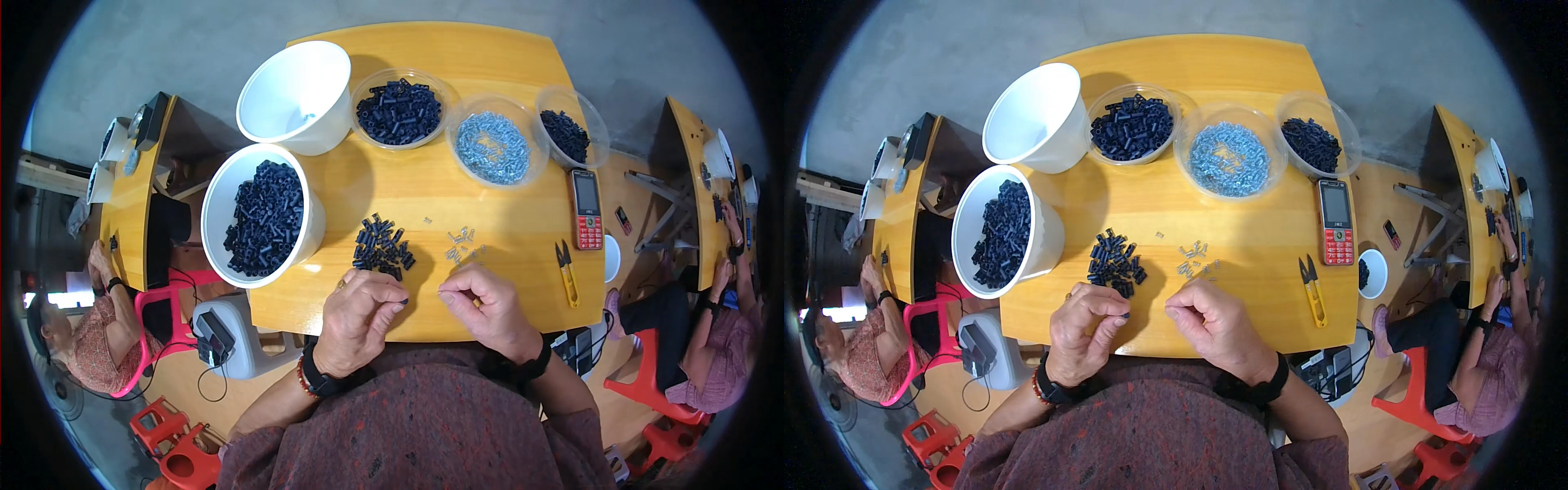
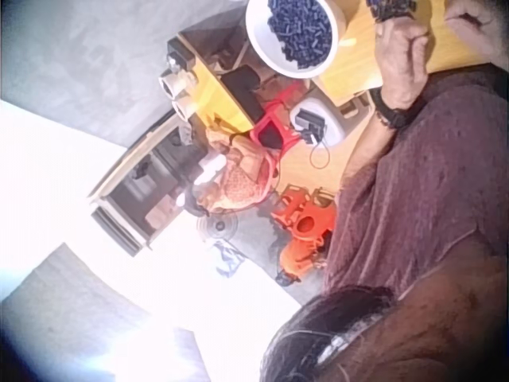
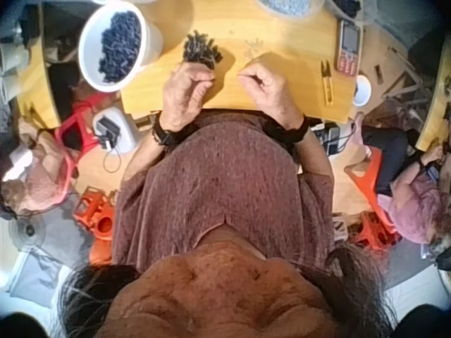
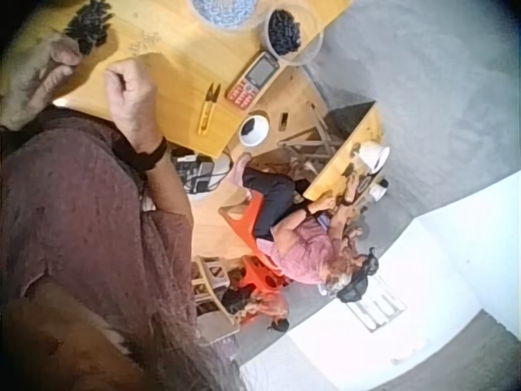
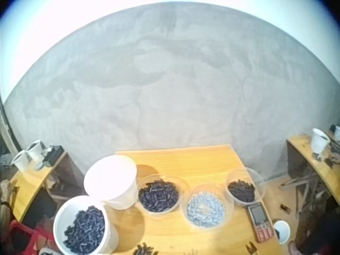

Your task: Assembling small black plastic components by inserting small metal pins or screws.

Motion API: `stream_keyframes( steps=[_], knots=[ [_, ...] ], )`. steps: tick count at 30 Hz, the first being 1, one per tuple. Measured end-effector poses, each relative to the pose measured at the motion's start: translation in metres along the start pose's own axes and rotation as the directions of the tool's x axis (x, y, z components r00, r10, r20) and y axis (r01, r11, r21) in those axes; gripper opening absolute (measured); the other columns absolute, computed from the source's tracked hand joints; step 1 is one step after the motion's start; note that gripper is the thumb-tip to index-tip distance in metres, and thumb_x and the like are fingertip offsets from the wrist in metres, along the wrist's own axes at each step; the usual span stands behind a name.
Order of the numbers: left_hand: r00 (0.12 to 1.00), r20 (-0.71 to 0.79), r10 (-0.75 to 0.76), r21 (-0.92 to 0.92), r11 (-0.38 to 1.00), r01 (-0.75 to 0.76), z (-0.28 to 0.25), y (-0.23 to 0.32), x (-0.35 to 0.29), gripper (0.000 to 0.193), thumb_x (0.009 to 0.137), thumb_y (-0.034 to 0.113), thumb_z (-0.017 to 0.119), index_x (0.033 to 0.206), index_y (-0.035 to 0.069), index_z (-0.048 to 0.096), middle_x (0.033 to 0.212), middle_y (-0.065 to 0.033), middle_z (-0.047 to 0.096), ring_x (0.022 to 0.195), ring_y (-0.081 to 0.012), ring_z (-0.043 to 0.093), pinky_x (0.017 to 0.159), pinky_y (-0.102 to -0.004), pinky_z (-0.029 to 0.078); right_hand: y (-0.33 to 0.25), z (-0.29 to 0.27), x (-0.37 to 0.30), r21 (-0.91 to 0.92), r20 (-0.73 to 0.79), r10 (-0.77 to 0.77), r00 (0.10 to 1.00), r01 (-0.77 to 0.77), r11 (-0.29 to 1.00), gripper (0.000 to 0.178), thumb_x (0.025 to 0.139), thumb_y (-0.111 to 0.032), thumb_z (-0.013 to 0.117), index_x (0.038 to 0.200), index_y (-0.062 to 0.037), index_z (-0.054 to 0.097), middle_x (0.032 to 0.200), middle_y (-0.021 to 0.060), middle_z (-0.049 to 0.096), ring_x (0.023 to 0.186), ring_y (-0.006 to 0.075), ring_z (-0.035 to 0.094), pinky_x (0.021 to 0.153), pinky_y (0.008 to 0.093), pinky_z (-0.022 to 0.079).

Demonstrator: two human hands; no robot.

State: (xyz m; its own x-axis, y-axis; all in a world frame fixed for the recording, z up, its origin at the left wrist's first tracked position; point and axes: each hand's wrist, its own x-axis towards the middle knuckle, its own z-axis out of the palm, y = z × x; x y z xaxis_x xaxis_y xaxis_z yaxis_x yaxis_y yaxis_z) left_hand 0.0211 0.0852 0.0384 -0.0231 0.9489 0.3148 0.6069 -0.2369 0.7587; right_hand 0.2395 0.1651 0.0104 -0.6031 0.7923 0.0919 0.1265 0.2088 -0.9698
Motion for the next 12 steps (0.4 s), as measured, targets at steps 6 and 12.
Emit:
stream_keyframes(
  steps=[6,12],
  knots=[
    [0.93,0.071,-0.361,-0.544,0.767,0.339,-0.006,0.0,-0.012,0.016,0.091,0.002,0.073,0.105,0.001,0.063,0.099,-0.0069,0.068,0.091,-0.0148,0.065,0.082,-0.0294,0.052,-0.011,0.005,0.008,0.232,0.061,0.131,0.99,-0.141,0.962,0.006,0.095,0.001,0.066,0.101,-0.0005,0.065,0.092,0.0055,0.065,0.076,0.0102,0.065,0.068,0.0238,0.053],
    [0.886,0.187,-0.424,-0.766,0.502,0.402,-0.01,0.0,-0.013,0.028,0.094,-0.003,0.068,0.122,0.001,0.064,0.105,-0.0026,0.066,0.098,-0.0107,0.063,0.093,-0.0265,0.051,-0.018,0.021,0.02,0.26,0.09,0.066,0.994,-0.088,0.962,0.005,0.097,-0.001,0.065,0.102,0.0005,0.065,0.095,0.007,0.066,0.078,0.0109,0.067,0.068,0.0238,0.054]
  ],
)
